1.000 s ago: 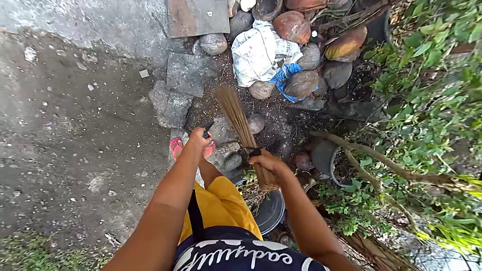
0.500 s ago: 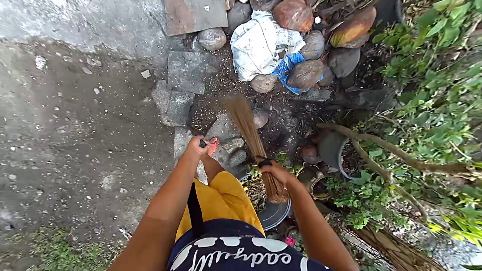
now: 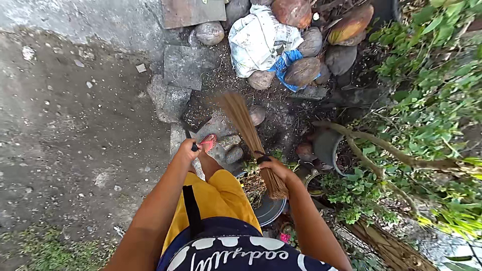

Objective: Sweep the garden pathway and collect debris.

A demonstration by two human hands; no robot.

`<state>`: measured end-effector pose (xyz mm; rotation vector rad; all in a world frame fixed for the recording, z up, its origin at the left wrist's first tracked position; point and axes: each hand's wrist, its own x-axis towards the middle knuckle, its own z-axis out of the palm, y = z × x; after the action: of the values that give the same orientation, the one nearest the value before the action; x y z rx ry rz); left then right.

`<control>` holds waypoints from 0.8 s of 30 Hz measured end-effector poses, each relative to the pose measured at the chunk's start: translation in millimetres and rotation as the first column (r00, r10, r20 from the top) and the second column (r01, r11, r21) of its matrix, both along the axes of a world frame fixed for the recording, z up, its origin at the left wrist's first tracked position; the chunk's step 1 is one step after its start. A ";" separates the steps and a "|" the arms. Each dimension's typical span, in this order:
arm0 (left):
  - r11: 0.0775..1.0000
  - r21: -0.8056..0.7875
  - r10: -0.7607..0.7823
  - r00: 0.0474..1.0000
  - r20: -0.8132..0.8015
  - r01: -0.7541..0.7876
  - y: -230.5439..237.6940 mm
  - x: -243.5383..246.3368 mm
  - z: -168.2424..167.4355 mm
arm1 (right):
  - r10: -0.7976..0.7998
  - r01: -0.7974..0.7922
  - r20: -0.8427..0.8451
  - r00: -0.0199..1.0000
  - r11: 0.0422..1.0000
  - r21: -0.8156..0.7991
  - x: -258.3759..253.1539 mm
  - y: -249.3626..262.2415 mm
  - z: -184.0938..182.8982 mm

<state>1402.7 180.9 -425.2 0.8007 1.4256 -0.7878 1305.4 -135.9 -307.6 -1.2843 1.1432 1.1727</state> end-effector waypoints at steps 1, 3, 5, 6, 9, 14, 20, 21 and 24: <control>1.000 0.000 0.013 1.000 0.004 -0.013 -0.1 -3.4 2.3 | -0.027 0.027 0.016 1.000 0.998 -0.048 8.4 6.9 -11.1; 0.999 0.002 0.046 0.999 0.002 -0.046 -2.8 -8.7 6.2 | -0.074 0.077 0.035 0.997 0.992 -0.096 17.0 28.1 -52.2; 0.995 0.000 0.095 0.995 -0.010 -0.095 -5.0 -14.2 7.8 | -0.015 0.016 0.006 1.000 0.998 -0.063 16.5 55.3 -92.3; 0.992 0.001 0.122 0.992 -0.017 -0.122 -5.7 -17.9 6.4 | 0.046 -0.046 -0.010 0.999 0.999 -0.017 14.9 68.2 -103.2; 0.971 0.023 0.238 0.971 -0.030 -0.237 2.4 -25.8 -5.0 | 0.162 -0.162 0.014 0.987 0.986 0.039 14.2 88.3 -87.3; 0.907 0.013 0.421 0.907 -0.032 -0.421 20.3 -34.9 -11.4 | 0.311 -0.299 0.034 0.950 0.934 -0.195 34.1 70.2 -33.5; 0.935 0.037 0.353 0.936 -0.014 -0.352 3.6 -10.7 -14.6 | 0.628 -0.627 0.008 0.778 0.777 -0.050 82.4 118.8 -109.8; 0.936 0.041 0.350 0.937 -0.008 -0.349 3.6 -1.5 -16.0 | 0.694 -0.694 0.002 0.720 0.720 0.016 83.5 124.9 -111.9; 0.943 0.045 0.330 0.944 -0.024 -0.329 14.0 13.0 -16.6 | 0.810 -0.808 0.023 0.585 0.582 0.090 73.9 108.0 -76.0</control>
<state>1415.7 194.9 -441.8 0.5599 1.5565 -0.5167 1379.3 -27.9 -383.6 -1.8019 0.4423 1.8798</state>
